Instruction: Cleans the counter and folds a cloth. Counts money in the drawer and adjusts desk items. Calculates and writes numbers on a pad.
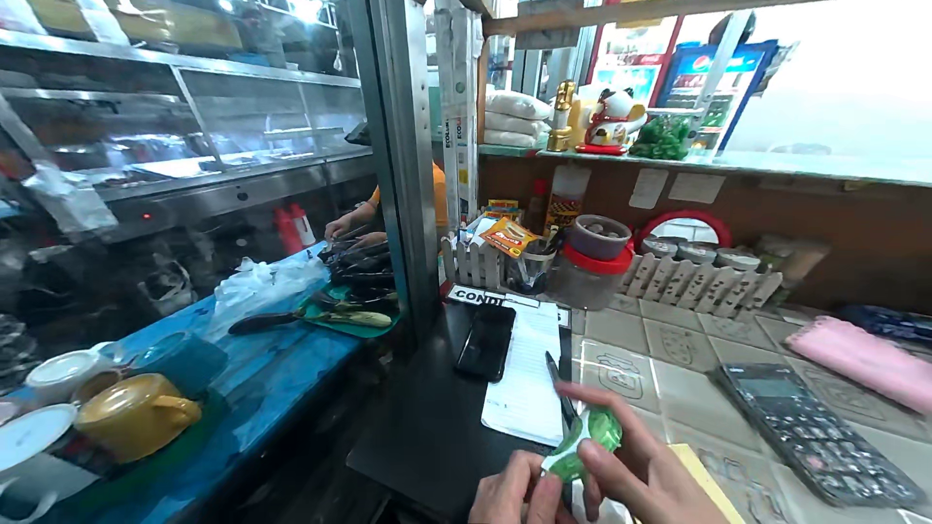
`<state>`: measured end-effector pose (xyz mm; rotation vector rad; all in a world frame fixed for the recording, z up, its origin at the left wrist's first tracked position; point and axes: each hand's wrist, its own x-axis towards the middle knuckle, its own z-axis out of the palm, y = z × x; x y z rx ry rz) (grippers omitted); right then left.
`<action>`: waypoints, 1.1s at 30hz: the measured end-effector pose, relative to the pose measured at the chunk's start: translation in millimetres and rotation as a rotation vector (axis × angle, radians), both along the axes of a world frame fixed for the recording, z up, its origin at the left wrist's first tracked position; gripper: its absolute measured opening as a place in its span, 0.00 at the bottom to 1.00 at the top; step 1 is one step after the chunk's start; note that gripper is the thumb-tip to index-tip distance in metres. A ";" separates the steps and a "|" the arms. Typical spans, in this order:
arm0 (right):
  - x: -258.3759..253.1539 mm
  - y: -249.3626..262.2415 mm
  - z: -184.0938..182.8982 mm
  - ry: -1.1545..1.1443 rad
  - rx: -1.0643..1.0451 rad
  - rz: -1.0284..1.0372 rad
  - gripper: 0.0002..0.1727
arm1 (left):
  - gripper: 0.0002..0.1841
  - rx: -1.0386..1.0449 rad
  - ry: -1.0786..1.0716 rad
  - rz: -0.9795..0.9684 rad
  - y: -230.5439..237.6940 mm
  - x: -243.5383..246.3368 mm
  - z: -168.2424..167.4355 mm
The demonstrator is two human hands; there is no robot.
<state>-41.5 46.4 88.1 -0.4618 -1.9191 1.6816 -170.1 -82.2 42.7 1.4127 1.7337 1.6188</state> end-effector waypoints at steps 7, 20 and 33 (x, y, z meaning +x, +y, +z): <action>-42.6 17.0 -7.8 0.172 -0.060 -0.376 0.16 | 0.17 -0.144 0.274 0.288 -11.5 -34.9 -6.7; -94.6 19.7 -52.5 -0.262 0.338 -0.665 0.21 | 0.21 -0.081 0.669 0.347 11.7 -44.3 -48.8; -95.6 21.4 -49.9 -0.376 0.461 -0.658 0.26 | 0.22 -0.073 0.695 0.377 12.3 -42.6 -50.4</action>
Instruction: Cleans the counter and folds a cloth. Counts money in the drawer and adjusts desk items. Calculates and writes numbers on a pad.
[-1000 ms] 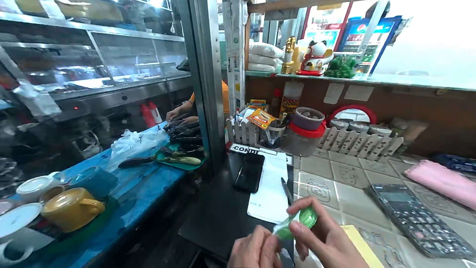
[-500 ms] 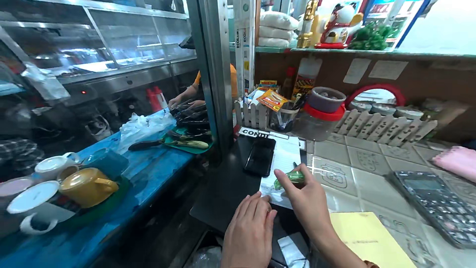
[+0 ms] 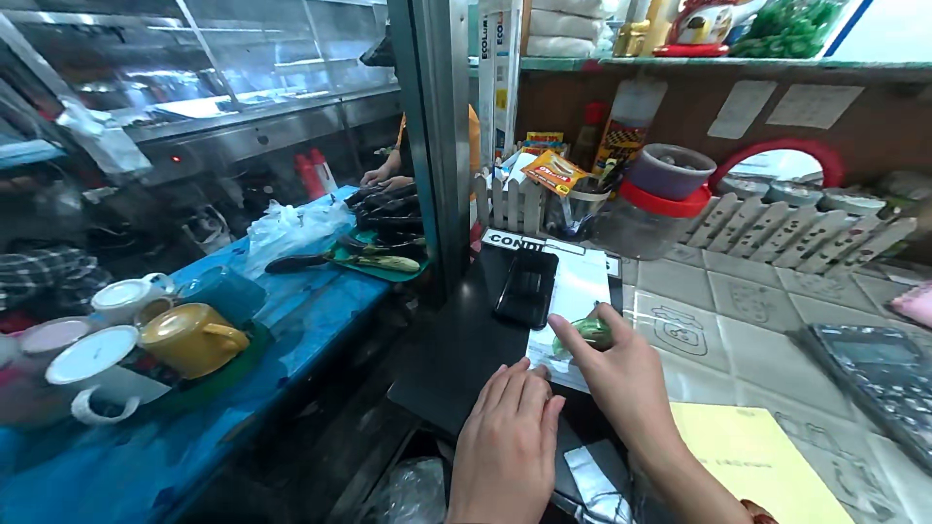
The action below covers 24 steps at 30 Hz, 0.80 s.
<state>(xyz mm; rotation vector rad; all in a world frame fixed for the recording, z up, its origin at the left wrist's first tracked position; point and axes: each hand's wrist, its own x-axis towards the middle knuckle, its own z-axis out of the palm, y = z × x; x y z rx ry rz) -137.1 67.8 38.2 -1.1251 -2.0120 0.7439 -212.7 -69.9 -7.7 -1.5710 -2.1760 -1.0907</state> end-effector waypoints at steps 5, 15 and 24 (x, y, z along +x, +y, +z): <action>7.0 2.4 5.0 -0.030 -0.042 0.073 0.24 | 0.22 -0.004 0.000 -0.008 0.5 -0.7 0.0; 11.0 2.6 7.4 0.071 -0.102 0.102 0.19 | 0.23 -0.003 0.003 0.006 0.7 -0.3 0.2; 8.9 2.0 6.0 0.041 -0.067 0.065 0.20 | 0.22 0.006 0.006 0.012 1.2 -0.7 -1.2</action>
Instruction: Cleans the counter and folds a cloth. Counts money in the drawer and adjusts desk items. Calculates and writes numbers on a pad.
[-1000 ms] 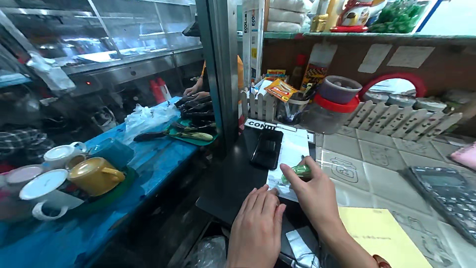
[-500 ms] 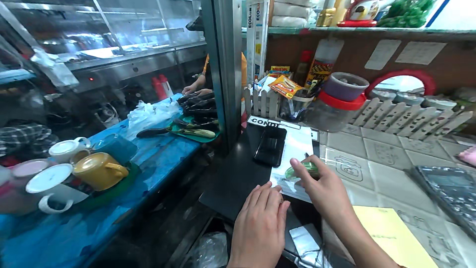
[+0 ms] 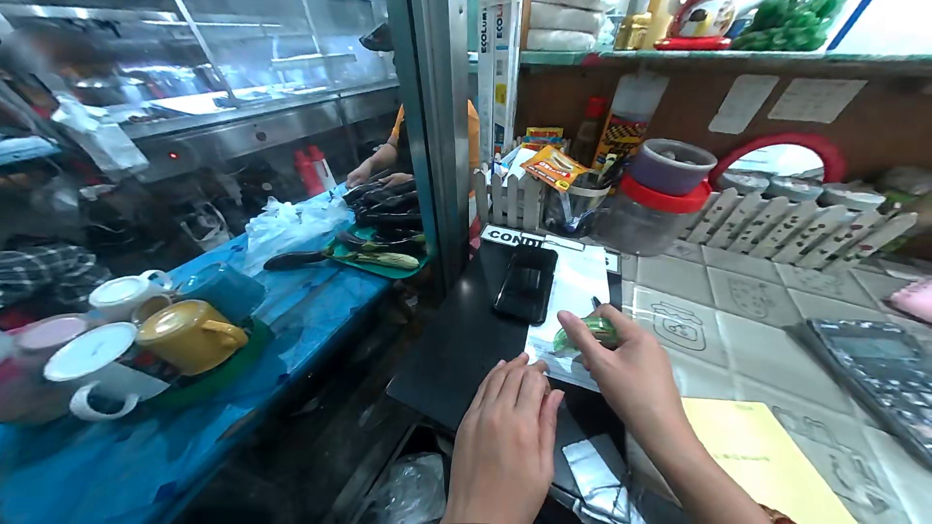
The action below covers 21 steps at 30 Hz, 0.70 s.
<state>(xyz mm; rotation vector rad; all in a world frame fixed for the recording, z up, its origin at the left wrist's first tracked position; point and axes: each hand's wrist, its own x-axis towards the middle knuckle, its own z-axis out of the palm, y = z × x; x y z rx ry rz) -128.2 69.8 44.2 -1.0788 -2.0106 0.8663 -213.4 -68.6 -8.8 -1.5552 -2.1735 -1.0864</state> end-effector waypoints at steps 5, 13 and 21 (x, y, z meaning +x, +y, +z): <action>-2.4 -4.1 0.3 -0.066 0.098 -0.033 0.20 | 0.22 0.002 0.003 0.002 0.3 0.1 0.3; -5.5 -10.0 1.0 -0.177 0.211 -0.048 0.23 | 0.22 -0.011 0.010 0.013 -0.1 0.6 1.4; -2.8 -9.5 2.7 -0.187 0.181 -0.058 0.22 | 0.22 -0.025 0.020 0.025 0.1 0.6 1.7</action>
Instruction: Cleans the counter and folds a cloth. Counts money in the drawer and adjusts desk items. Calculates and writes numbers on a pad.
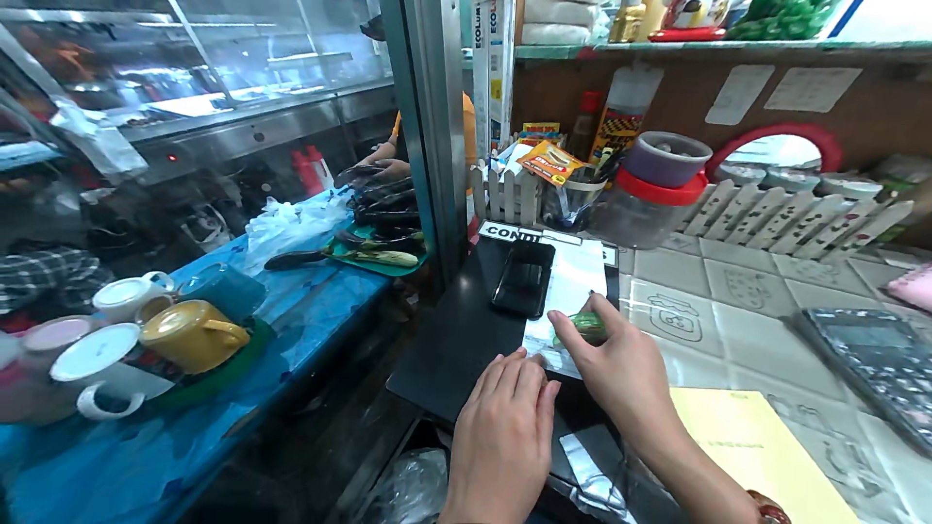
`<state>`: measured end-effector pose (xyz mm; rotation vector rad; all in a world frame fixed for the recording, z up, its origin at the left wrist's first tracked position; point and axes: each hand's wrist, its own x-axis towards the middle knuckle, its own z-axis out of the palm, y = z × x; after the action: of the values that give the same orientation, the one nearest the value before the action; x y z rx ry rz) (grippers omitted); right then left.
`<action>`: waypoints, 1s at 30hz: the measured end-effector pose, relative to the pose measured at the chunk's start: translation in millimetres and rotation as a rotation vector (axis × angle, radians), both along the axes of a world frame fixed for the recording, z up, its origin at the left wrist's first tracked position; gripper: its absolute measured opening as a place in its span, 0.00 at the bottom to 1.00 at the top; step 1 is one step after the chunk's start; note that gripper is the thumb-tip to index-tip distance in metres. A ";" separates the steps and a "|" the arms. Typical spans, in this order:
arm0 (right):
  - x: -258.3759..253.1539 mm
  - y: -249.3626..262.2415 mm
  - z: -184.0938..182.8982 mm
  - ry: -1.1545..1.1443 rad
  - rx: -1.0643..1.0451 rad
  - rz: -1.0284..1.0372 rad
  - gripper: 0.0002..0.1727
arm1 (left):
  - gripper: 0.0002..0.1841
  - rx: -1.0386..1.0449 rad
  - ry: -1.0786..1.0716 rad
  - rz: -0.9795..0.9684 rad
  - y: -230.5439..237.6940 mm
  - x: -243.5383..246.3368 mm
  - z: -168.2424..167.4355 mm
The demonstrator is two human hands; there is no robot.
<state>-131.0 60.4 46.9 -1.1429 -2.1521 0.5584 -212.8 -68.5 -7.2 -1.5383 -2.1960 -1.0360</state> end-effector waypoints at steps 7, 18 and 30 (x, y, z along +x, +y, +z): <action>4.7 4.1 -1.2 0.053 -0.063 0.026 0.19 | 0.22 -0.007 -0.012 -0.001 0.8 -0.4 0.5; 2.3 3.4 -9.1 0.137 -0.149 -0.008 0.24 | 0.23 0.003 0.006 -0.001 0.9 -0.5 -0.1; -0.9 1.9 0.3 0.007 -0.129 -0.018 0.23 | 0.23 0.011 -0.001 -0.008 0.8 -0.1 -0.9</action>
<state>-131.9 62.2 47.2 -1.2258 -2.1230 0.7001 -212.9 -67.7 -8.0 -1.5431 -2.1836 -1.0496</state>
